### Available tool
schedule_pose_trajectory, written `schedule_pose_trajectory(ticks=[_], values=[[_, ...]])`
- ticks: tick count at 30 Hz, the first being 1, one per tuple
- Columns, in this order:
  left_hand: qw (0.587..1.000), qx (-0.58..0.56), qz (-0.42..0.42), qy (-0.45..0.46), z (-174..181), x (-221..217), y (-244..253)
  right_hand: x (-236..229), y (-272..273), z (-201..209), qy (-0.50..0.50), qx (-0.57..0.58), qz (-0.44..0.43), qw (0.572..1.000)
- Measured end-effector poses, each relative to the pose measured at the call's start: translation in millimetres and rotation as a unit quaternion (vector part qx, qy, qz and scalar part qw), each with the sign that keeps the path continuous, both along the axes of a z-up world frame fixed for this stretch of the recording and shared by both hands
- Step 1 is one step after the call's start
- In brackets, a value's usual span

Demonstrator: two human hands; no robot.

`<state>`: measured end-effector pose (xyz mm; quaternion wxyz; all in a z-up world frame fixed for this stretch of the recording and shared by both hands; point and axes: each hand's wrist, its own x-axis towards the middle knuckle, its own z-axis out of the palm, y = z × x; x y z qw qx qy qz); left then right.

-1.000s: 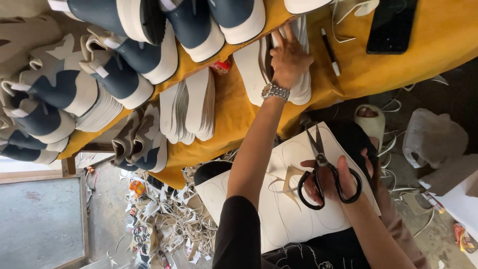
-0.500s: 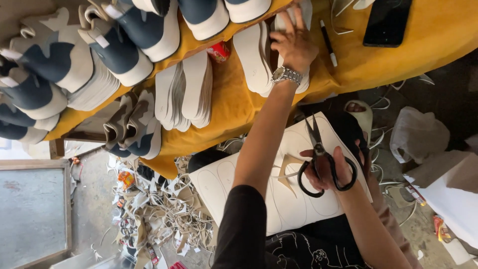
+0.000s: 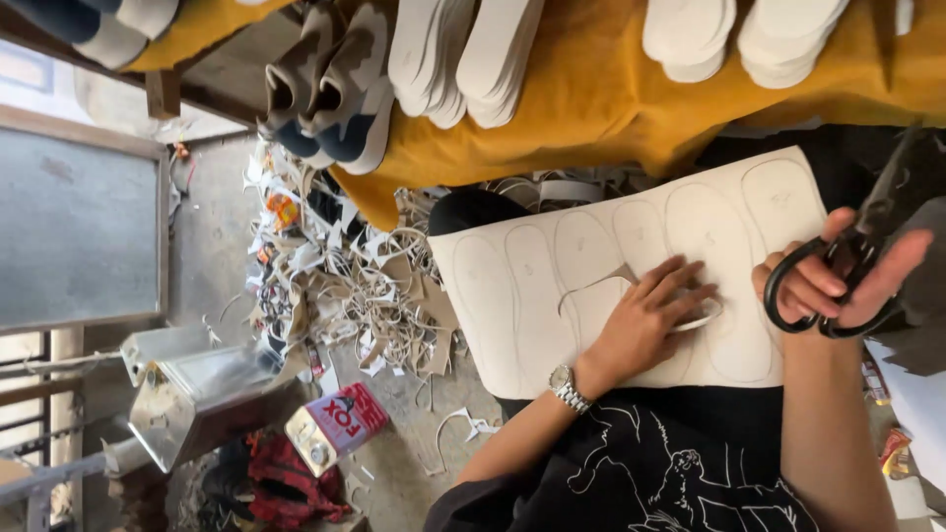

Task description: The person uses scissors to cut out shoe insole shapes from a large sheet of white material. They carefully follow the drawn outlines, rotating the sheet as needed to cut each insole shape individually.

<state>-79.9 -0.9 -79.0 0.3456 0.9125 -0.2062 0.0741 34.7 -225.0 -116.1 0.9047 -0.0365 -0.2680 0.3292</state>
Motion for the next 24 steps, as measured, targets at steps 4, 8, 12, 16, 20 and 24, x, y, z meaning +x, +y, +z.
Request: schedule_pose_trajectory(ticks=[4,8,12,16,20,24], values=[[0.995,-0.085,0.017,0.048,-9,-9,21,6,-22,-20,0.001,-0.053,0.008,0.999],[0.981,-0.062,0.162,0.087,-61,-44,68,1,-17,-11,0.014,-0.075,0.009,0.997],[0.952,0.004,0.304,0.024,-49,-69,178,7,-13,-4,0.019,-0.075,0.016,0.997],[0.845,0.05,0.533,-0.001,-71,-97,270,4,-6,4,0.009,-0.064,0.009,0.998],[0.775,0.08,0.613,0.132,13,-97,239,4,-2,6,-0.004,-0.053,-0.01,0.999],[0.767,0.114,0.623,0.1,43,-73,169,9,3,7,-0.009,-0.054,-0.03,0.998]])
